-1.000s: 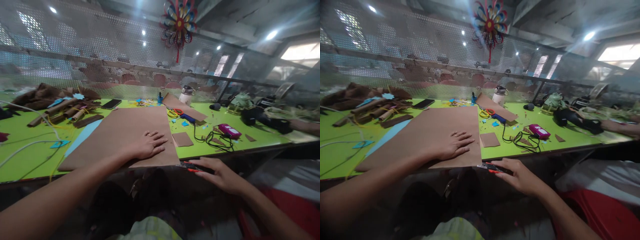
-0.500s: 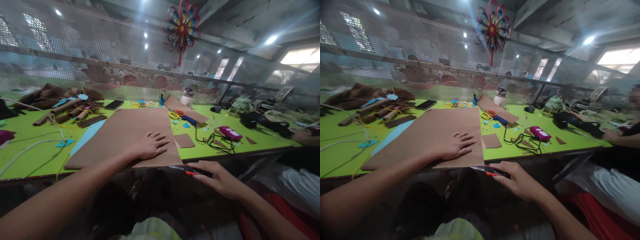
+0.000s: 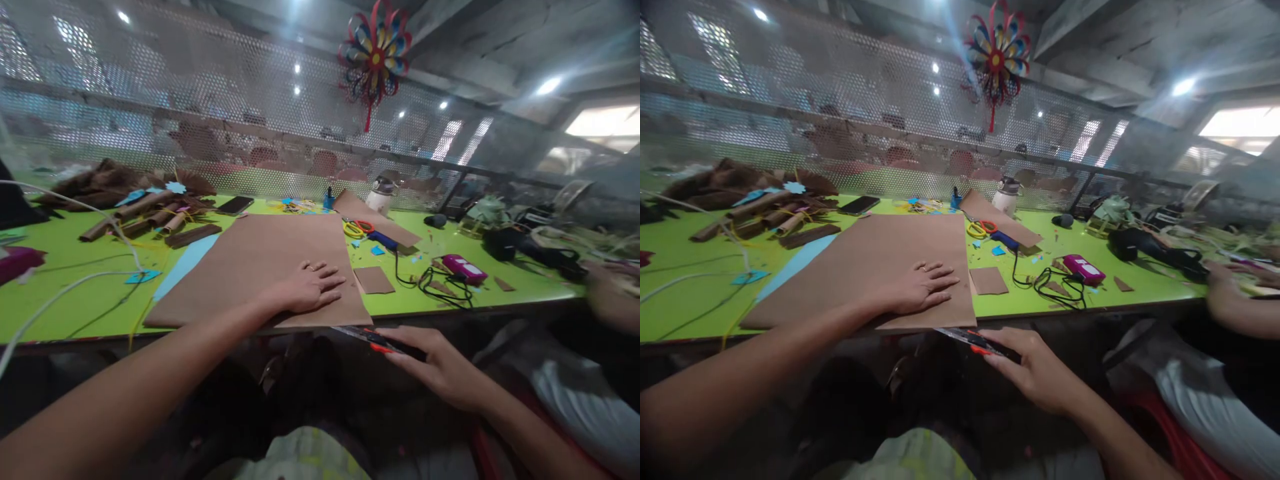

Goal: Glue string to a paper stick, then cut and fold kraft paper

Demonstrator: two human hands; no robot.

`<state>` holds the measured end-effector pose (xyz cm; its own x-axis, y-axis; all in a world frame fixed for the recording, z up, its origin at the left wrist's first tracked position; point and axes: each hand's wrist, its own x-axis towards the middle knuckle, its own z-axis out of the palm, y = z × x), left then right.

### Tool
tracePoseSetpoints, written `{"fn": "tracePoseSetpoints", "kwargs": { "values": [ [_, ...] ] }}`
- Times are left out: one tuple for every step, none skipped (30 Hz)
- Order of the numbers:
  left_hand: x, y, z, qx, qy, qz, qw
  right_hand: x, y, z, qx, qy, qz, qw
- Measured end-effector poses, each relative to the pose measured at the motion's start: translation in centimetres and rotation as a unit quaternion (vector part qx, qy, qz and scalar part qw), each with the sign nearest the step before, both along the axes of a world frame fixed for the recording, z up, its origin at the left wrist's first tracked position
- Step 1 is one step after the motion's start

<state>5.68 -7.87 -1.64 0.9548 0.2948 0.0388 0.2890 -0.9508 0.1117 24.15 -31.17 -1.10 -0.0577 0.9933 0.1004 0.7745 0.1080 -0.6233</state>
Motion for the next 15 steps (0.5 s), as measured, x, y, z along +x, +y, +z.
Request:
{"fn": "tracePoseSetpoints", "kwargs": {
  "values": [
    [0.0,0.0,0.0,-0.001,0.0,0.001,1.0,-0.2,0.2,0.0,0.002,0.006,0.001,1.0],
    [0.0,0.0,0.0,-0.001,0.0,0.001,1.0,-0.5,0.5,0.0,0.004,0.013,0.004,1.0],
    [0.0,-0.1,0.0,-0.001,-0.001,0.0,1.0,-0.8,0.8,0.0,0.005,0.019,0.008,1.0],
    [-0.1,-0.1,0.0,0.0,-0.001,-0.001,1.0,-1.1,1.2,0.0,0.007,0.023,0.012,1.0],
    [-0.1,-0.1,0.0,0.0,-0.001,-0.002,1.0,-1.4,1.5,-0.1,0.007,0.026,0.017,0.999],
    [-0.1,0.0,-0.1,0.001,-0.001,-0.003,1.0,-1.7,1.8,-0.1,0.008,0.028,0.02,0.999],
    [-0.1,0.0,-0.1,0.001,0.0,-0.004,1.0,-1.9,2.1,-0.1,0.01,0.028,0.021,0.999],
    [-0.1,0.0,-0.1,0.0,0.0,-0.004,1.0,-2.1,2.3,-0.2,0.012,0.027,0.02,0.999],
    [-0.1,0.0,-0.2,0.0,0.001,-0.005,1.0,-2.2,2.5,-0.2,0.015,0.025,0.018,0.999],
    [-0.1,0.0,-0.2,-0.001,0.002,-0.005,1.0,-2.3,2.5,-0.2,0.017,0.022,0.015,0.999],
    [-0.1,0.0,-0.2,-0.001,0.001,-0.005,1.0,-2.4,2.5,-0.1,0.018,0.021,0.015,1.0],
    [-0.1,0.0,-0.2,-0.001,0.001,-0.006,1.0,-2.4,2.4,-0.1,0.017,0.019,0.016,1.0],
    [-0.1,0.0,-0.2,-0.001,0.0,-0.006,1.0,-2.4,2.2,0.0,0.014,0.018,0.021,1.0],
    [-0.1,0.0,-0.2,-0.002,-0.001,-0.007,1.0,-2.4,2.0,0.1,0.009,0.019,0.026,0.999],
    [-0.1,0.0,-0.2,-0.002,-0.001,-0.006,1.0,-2.4,1.8,0.2,0.005,0.02,0.03,0.999]
  ]
}}
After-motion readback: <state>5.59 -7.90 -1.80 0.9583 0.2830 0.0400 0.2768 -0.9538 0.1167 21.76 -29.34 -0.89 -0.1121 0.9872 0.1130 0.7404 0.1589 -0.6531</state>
